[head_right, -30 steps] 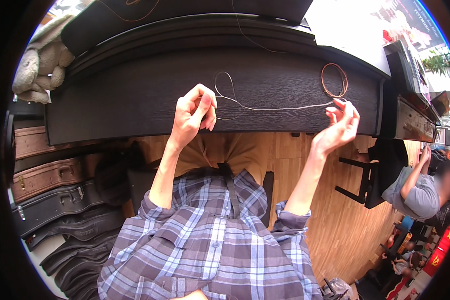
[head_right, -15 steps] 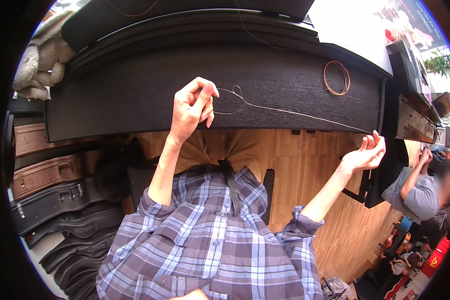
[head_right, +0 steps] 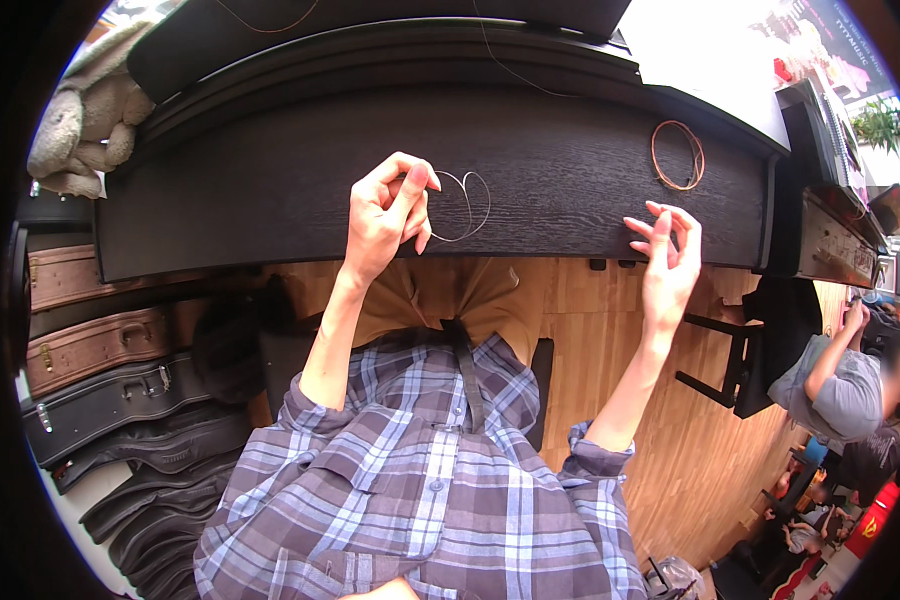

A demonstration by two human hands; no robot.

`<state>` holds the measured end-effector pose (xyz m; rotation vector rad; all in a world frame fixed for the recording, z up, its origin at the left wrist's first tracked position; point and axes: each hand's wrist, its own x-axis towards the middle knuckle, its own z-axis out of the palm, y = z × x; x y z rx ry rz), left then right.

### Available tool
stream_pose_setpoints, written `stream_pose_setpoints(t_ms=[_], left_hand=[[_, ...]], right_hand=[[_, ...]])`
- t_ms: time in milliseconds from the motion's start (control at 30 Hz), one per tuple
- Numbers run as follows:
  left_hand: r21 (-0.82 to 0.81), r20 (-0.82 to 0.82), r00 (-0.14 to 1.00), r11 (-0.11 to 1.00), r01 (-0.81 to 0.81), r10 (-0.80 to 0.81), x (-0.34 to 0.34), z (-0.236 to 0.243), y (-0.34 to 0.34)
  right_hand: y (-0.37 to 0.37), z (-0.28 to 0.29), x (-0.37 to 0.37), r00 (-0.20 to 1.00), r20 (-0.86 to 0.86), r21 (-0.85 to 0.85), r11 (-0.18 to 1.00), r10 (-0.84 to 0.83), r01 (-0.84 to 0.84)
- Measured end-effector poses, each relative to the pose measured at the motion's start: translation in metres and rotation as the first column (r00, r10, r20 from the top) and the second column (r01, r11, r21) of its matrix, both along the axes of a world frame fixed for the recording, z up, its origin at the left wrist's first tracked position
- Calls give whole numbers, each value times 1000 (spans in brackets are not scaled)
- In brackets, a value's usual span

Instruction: The person holds a thin metal wire and bends it into a circular loop, then twists the ends together to secure the shape. The person continues to adjust the loop's size and shape by hand.

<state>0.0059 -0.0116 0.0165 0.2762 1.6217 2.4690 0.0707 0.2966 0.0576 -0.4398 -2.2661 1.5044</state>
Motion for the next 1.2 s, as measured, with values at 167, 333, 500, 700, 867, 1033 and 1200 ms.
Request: stream_pose_setpoints(t_ms=[167, 333, 500, 700, 867, 1033, 1200], left_hand=[[2, 6, 1000, 1000, -2, 2, -1, 0, 0], [-13, 8, 1000, 1000, 8, -8, -1, -1, 0], [-20, 23, 1000, 1000, 11, -11, 0, 1, 1], [-35, 34, 999, 999, 7, -5, -1, 2, 0], [-48, 42, 999, 999, 15, -13, 0, 2, 0], [-54, 31, 999, 998, 16, -15, -1, 1, 0], [-34, 29, 999, 999, 15, -14, 0, -1, 0]], right_hand=[[-50, 15, 3, 998, -60, 391, 921, 26, 0], [-102, 11, 2, 853, 33, -223, 836, 521, -502], [-129, -3, -9, 851, 24, -396, 786, 525, -474], [-122, -4, -12, 890, -12, -397, 815, 455, -422], [-113, -4, -18, 941, -40, -233, 912, 337, -337], [-91, 5, -25, 958, -146, -175, 947, 246, -269], [-58, 18, -25, 914, -105, -483, 783, 393, -392]])
